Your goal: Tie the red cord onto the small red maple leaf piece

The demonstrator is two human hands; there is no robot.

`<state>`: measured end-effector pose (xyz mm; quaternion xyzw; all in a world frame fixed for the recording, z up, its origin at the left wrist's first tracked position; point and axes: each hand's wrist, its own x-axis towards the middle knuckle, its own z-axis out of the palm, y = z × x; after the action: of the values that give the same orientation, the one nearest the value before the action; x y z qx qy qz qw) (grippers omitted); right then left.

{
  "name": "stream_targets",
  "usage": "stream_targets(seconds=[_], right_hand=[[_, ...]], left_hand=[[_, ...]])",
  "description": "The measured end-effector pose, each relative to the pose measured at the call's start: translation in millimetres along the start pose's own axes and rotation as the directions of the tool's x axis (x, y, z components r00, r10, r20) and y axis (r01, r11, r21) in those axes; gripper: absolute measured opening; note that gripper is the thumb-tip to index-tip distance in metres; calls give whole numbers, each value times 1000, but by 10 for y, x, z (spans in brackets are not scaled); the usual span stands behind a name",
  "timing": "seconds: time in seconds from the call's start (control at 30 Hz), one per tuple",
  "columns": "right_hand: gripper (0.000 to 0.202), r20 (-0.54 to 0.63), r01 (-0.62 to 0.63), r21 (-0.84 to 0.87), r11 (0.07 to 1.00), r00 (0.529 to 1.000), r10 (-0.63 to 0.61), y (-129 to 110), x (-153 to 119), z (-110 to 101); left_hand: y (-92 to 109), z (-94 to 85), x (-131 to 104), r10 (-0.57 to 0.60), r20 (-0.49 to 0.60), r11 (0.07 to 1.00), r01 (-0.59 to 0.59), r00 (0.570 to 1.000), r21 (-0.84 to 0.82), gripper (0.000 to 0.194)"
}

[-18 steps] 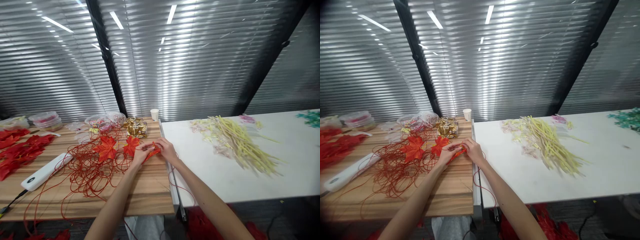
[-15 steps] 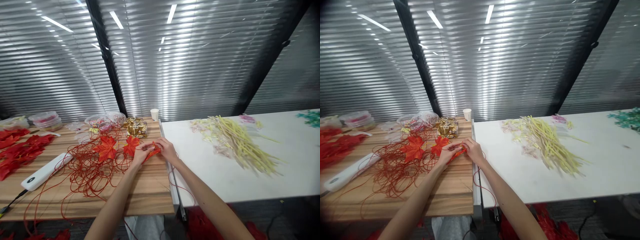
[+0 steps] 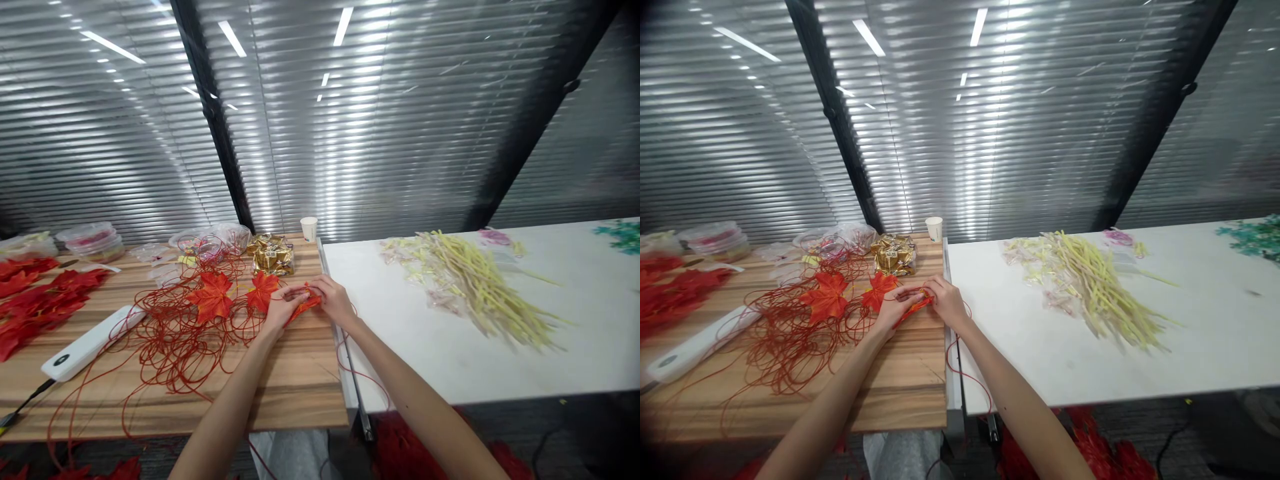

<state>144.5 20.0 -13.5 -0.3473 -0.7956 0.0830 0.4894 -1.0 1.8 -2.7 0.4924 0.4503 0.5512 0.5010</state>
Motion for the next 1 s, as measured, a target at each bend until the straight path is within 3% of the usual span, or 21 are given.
stream_targets(seconds=[1.0], right_hand=[[19,-9,-4,-18,1000,1000,4,-16,7,28]], left_hand=[[5,-6,5,41,11,999,-42,999,25,36]])
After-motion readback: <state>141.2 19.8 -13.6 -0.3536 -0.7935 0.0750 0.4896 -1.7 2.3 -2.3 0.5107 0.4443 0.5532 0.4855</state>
